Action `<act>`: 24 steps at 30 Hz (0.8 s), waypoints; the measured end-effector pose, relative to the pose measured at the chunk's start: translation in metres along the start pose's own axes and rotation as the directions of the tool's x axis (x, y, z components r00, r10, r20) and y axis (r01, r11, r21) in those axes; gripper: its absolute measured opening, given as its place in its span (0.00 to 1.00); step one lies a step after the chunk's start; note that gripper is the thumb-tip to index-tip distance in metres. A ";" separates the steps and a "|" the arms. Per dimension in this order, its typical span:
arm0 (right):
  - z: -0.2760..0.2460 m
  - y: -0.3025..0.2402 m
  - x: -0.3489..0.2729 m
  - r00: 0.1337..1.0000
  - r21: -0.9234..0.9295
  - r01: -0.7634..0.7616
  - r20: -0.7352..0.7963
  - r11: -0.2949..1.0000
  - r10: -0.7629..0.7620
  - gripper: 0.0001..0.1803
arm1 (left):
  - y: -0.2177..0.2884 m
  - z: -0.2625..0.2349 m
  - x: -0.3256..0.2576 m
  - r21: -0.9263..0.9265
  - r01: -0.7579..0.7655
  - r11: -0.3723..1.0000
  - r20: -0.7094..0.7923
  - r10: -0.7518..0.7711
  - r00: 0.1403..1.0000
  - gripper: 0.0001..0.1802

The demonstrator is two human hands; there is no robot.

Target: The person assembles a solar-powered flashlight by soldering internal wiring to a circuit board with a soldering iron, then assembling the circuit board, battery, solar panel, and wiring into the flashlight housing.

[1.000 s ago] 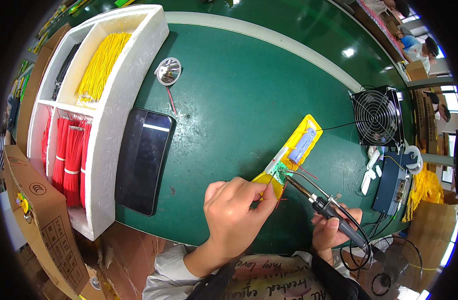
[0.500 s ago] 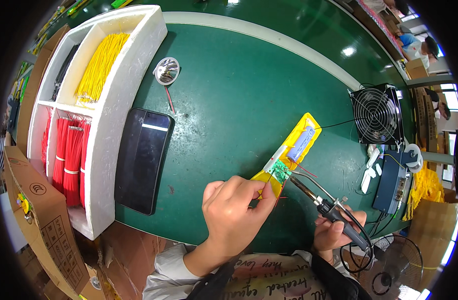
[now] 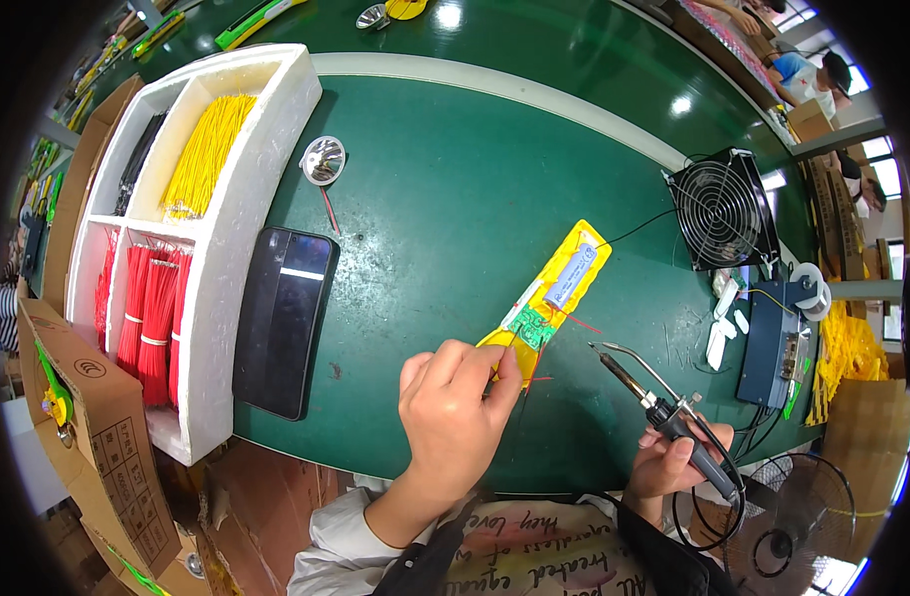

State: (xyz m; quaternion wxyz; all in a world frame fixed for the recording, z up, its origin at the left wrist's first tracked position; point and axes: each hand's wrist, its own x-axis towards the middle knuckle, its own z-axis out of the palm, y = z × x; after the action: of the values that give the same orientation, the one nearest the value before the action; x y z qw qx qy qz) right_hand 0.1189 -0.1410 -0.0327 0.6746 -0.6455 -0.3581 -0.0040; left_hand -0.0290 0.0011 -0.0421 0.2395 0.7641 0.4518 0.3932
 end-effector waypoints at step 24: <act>-0.022 0.010 -0.010 0.989 0.155 -0.113 -0.073 0.981 0.126 0.16 | -0.012 -0.035 -0.011 0.001 -0.247 0.969 0.170 0.243 0.955 0.13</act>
State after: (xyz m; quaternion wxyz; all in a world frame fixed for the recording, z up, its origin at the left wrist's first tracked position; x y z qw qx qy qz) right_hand 0.1272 -0.1632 -0.0443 0.7346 -0.6125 -0.2897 0.0368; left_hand -0.0667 -0.0025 -0.0348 0.2180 0.8473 0.3361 0.3487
